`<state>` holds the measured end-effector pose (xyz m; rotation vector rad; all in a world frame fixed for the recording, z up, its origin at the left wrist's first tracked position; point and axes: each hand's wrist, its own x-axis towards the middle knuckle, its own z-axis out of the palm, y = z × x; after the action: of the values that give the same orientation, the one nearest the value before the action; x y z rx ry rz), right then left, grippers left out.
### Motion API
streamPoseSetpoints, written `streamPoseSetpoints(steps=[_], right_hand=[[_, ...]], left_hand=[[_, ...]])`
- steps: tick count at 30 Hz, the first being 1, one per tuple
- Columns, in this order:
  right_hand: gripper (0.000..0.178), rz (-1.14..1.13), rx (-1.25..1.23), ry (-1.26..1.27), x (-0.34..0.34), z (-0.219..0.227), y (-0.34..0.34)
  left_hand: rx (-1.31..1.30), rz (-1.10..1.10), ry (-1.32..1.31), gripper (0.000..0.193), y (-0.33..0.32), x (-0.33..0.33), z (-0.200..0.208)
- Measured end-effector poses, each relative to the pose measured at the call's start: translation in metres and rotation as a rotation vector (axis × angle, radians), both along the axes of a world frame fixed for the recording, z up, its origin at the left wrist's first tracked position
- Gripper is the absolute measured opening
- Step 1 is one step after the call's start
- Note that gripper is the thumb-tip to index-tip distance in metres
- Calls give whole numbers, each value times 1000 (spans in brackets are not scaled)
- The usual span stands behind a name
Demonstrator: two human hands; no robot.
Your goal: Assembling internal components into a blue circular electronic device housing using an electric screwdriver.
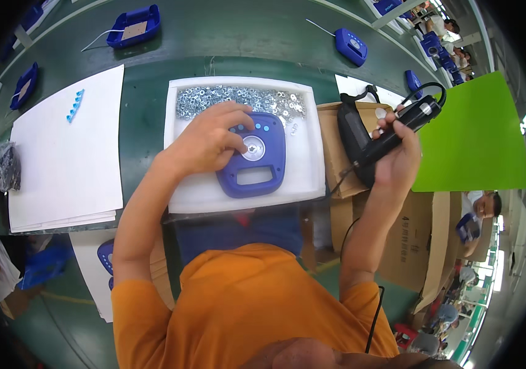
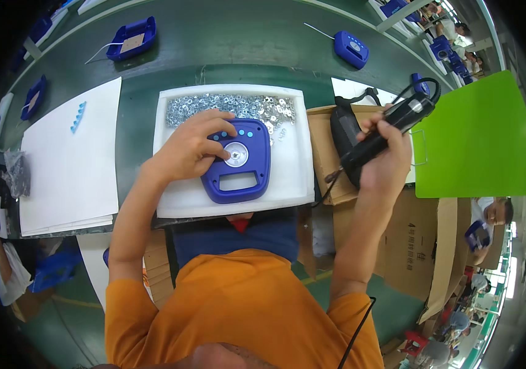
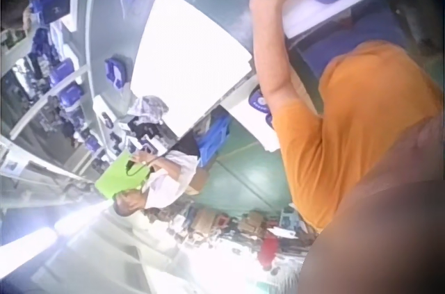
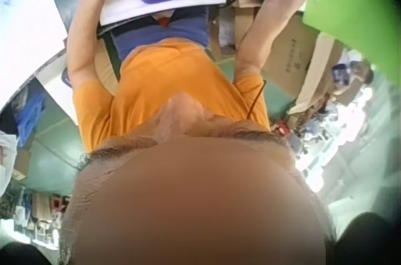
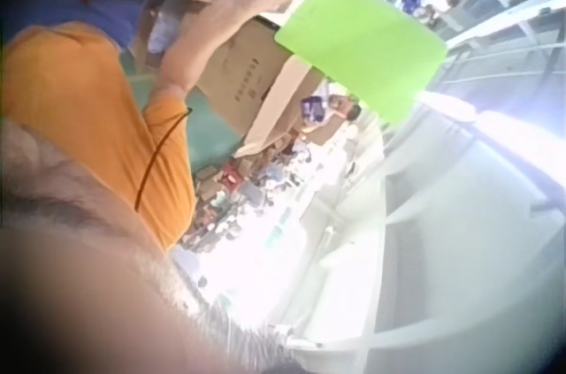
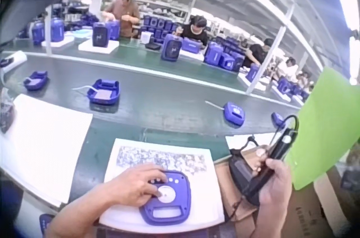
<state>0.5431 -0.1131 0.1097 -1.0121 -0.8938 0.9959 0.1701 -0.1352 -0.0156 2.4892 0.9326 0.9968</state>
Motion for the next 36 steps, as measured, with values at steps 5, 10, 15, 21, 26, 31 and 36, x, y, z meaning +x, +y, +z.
streamPoseSetpoints(steps=[5,10,15,21,26,31,36], right_hand=[[32,294,334,267,-55,-29,-28],[33,349,347,117,-115,-33,-30],[34,395,346,62,-147,-46,-23],[32,412,355,-104,-161,-55,-22],[39,383,321,-80,-163,-70,-17],[39,447,305,-117,-161,-70,-13],[36,774,364,-40,-158,-60,-5]], left_hand=[[44,8,-1,17,2,3,1],[0,14,-18,20,1,3,-3],[43,6,-35,16,1,3,-2],[48,3,-60,15,1,2,-3],[21,1,-76,15,1,3,-5],[2,-2,-66,15,2,3,-5],[26,-3,-73,16,2,3,-5]])
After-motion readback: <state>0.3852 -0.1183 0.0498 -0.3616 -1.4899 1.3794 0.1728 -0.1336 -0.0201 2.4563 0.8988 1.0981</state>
